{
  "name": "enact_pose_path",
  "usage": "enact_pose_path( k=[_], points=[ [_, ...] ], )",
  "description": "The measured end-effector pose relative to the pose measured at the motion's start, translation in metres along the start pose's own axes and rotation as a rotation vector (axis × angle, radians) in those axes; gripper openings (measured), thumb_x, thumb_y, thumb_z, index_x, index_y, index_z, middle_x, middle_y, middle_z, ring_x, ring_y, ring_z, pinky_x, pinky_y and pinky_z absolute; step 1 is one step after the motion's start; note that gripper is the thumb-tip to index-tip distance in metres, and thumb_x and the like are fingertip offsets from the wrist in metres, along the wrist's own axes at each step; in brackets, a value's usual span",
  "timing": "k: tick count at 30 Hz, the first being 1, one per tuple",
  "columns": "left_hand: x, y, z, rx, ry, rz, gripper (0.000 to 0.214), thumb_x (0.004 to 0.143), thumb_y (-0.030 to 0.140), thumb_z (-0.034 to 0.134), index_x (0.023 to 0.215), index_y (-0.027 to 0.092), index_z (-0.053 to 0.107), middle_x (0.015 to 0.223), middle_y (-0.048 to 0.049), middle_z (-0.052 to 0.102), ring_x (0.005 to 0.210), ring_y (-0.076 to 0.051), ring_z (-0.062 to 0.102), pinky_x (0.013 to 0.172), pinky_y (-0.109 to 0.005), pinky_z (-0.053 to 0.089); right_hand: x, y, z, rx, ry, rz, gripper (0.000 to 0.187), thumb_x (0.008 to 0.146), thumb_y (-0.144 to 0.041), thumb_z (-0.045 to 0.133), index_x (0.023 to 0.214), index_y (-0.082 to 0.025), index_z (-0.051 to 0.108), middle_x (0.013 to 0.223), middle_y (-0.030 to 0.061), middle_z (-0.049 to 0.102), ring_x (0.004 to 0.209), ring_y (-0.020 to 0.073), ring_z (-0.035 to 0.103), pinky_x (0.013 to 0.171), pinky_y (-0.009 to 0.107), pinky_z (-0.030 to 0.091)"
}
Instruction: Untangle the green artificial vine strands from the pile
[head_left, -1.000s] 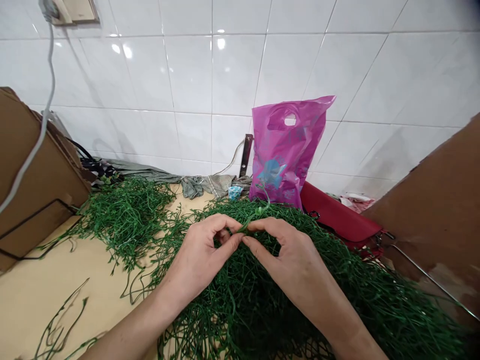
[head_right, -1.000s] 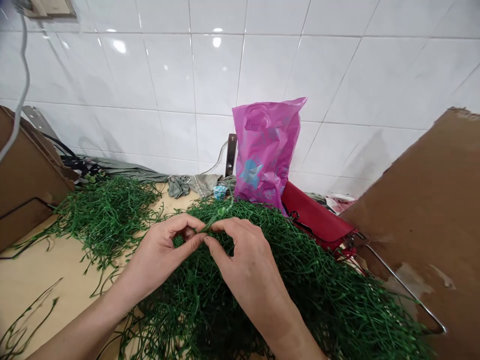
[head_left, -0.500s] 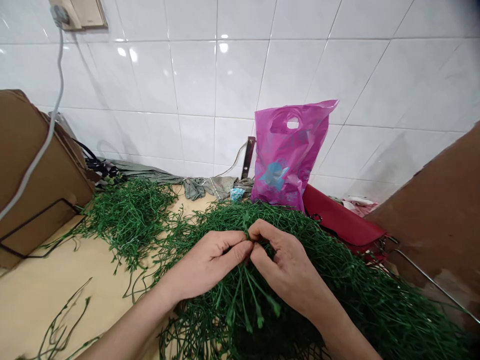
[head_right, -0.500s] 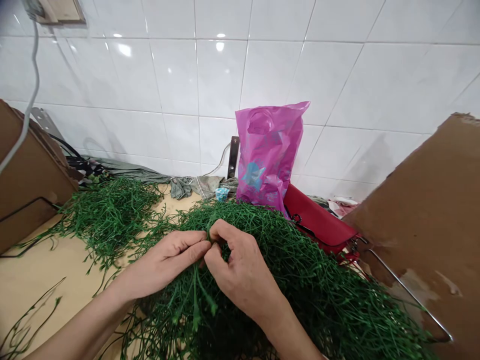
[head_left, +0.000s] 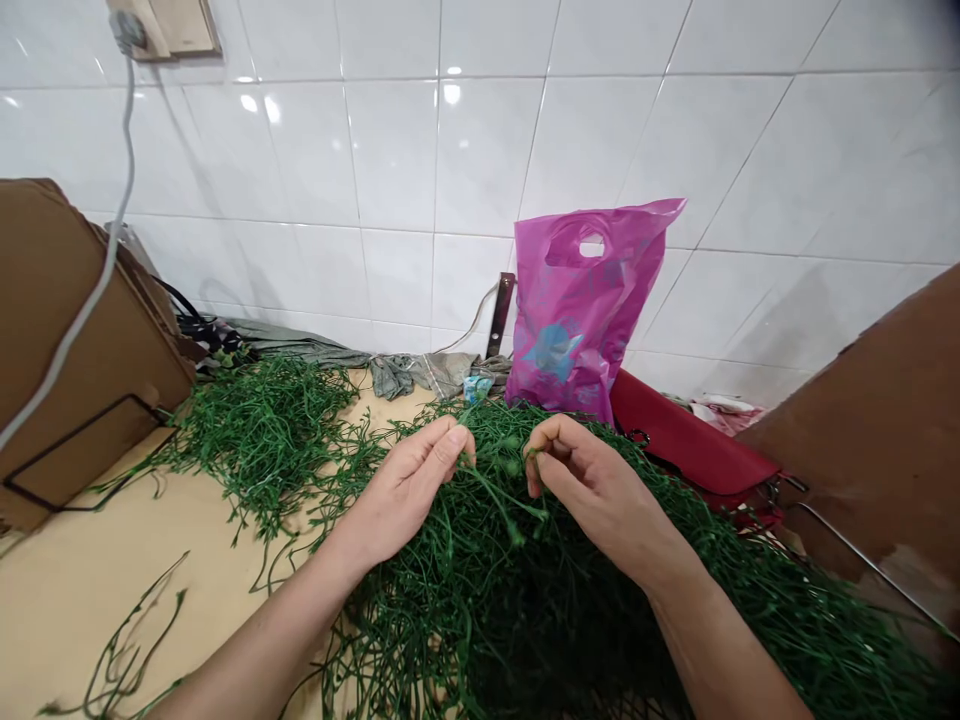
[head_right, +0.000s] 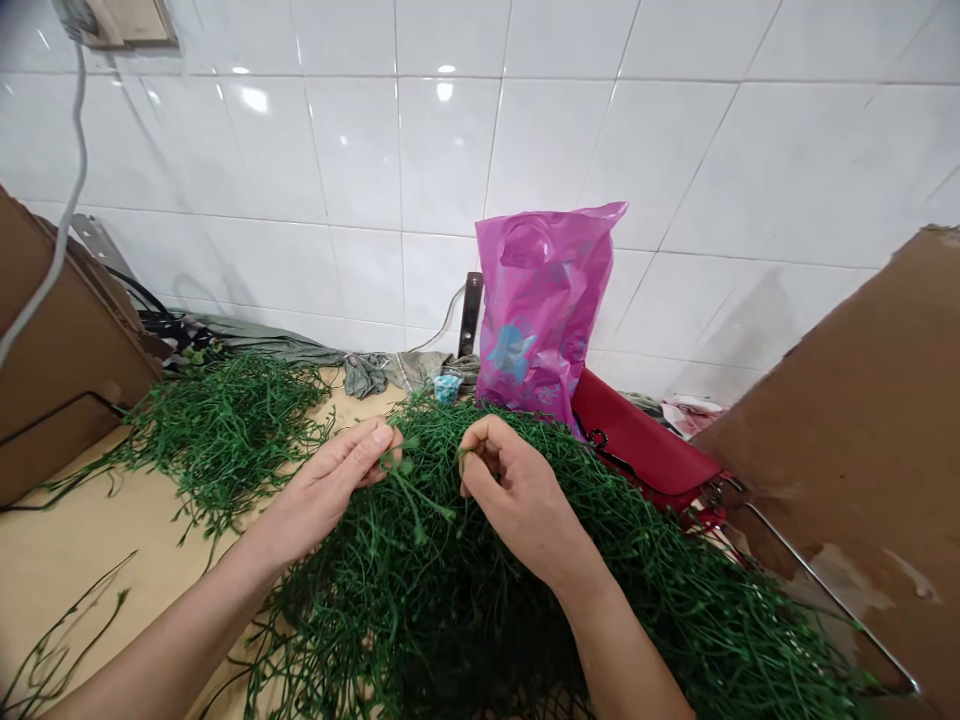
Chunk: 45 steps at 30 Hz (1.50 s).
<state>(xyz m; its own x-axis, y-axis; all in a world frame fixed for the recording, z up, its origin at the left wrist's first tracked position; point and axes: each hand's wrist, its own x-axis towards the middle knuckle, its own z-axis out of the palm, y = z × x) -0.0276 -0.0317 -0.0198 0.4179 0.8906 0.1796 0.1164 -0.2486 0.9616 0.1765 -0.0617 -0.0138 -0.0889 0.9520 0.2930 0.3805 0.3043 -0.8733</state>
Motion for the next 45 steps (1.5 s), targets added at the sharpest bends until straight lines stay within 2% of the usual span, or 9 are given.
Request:
enact_pose_path(
  k=[4,8,13,19,24,30,36,41,45],
  points=[
    [0.002,0.001,0.002,0.008,0.124,0.049,0.03,0.095,0.049,0.052,0.089,0.02,0.057,0.082,0.0019,0.046,0.075,-0.013,0.042,0.071,-0.024,0.04,-0.005,-0.006,0.002,-0.039,0.013,0.034,0.011,0.089,-0.03,0.058,0.091,-0.021,0.063,0.073,-0.0011,0.064,0.069,0.0153,0.06,0.066,0.027,0.047],
    [0.003,0.002,0.007,0.046,0.059,-0.037,0.037,0.082,0.045,0.071,0.107,0.019,0.062,0.066,0.0076,0.035,0.058,-0.011,0.03,0.053,-0.024,0.024,-0.008,-0.007,0.015,-0.06,0.1,0.004,0.01,0.086,-0.029,0.063,0.089,-0.021,0.07,0.075,-0.0007,0.065,0.07,0.0153,0.059,0.067,0.027,0.048],
    [0.002,-0.001,0.009,0.064,-0.056,-0.022,0.024,0.087,0.04,0.063,0.086,0.017,0.063,0.067,0.0056,0.042,0.06,-0.01,0.031,0.055,-0.025,0.023,-0.011,-0.013,0.023,-0.173,0.193,-0.102,0.009,0.084,-0.018,0.06,0.087,-0.021,0.068,0.081,0.0007,0.07,0.076,0.0166,0.064,0.073,0.027,0.051],
    [0.0,-0.002,0.007,0.073,-0.081,0.01,0.013,0.085,0.024,0.056,0.074,0.019,0.05,0.066,0.0062,0.034,0.063,-0.011,0.031,0.058,-0.025,0.025,-0.018,-0.017,0.026,-0.362,0.073,-0.213,0.017,0.089,-0.011,0.049,0.09,-0.022,0.061,0.084,0.0007,0.067,0.077,0.0159,0.06,0.072,0.026,0.046],
    [-0.001,-0.004,0.011,-0.117,-0.18,0.027,0.016,0.081,0.024,0.049,0.07,0.021,0.038,0.071,0.0045,0.032,0.069,-0.012,0.032,0.064,-0.025,0.031,-0.016,-0.022,0.017,-0.154,-0.219,-0.128,0.013,0.097,-0.016,0.045,0.09,-0.022,0.054,0.077,-0.0027,0.057,0.07,0.0128,0.053,0.065,0.023,0.045],
    [-0.004,0.002,0.018,0.322,-0.169,0.059,0.014,0.074,0.014,0.047,0.067,0.021,0.036,0.068,0.004,0.038,0.065,-0.013,0.036,0.059,-0.027,0.025,-0.03,-0.014,0.011,-0.402,-0.265,-0.186,0.022,0.095,-0.01,0.041,0.092,-0.023,0.058,0.085,0.0016,0.065,0.074,0.0171,0.058,0.07,0.03,0.047],
    [-0.012,0.005,0.026,0.401,-0.265,0.095,0.012,0.073,0.01,0.048,0.068,0.02,0.044,0.07,0.0031,0.049,0.065,-0.014,0.046,0.06,-0.027,0.03,-0.035,-0.01,-0.002,-0.493,-0.352,-0.318,0.031,0.09,-0.01,0.037,0.09,-0.024,0.064,0.091,0.0064,0.071,0.079,0.0235,0.065,0.07,0.035,0.051],
    [-0.007,0.0,0.019,0.526,-0.15,0.167,0.023,0.075,0.007,0.049,0.064,0.02,0.034,0.067,0.0031,0.037,0.063,-0.014,0.037,0.06,-0.029,0.025,-0.021,-0.017,-0.023,-0.483,-0.544,-0.206,0.023,0.096,-0.015,0.046,0.084,-0.026,0.061,0.069,-0.0044,0.064,0.061,0.0139,0.059,0.057,0.024,0.046],
    [0.001,-0.004,0.009,0.139,-0.006,0.061,0.015,0.092,0.031,0.052,0.089,0.02,0.062,0.08,0.0011,0.049,0.074,-0.015,0.044,0.068,-0.028,0.034,-0.021,-0.017,-0.036,-0.481,-0.397,-0.139,0.02,0.101,-0.026,0.046,0.092,-0.027,0.064,0.082,-0.0017,0.069,0.074,0.0154,0.064,0.067,0.025,0.05]
  ],
)
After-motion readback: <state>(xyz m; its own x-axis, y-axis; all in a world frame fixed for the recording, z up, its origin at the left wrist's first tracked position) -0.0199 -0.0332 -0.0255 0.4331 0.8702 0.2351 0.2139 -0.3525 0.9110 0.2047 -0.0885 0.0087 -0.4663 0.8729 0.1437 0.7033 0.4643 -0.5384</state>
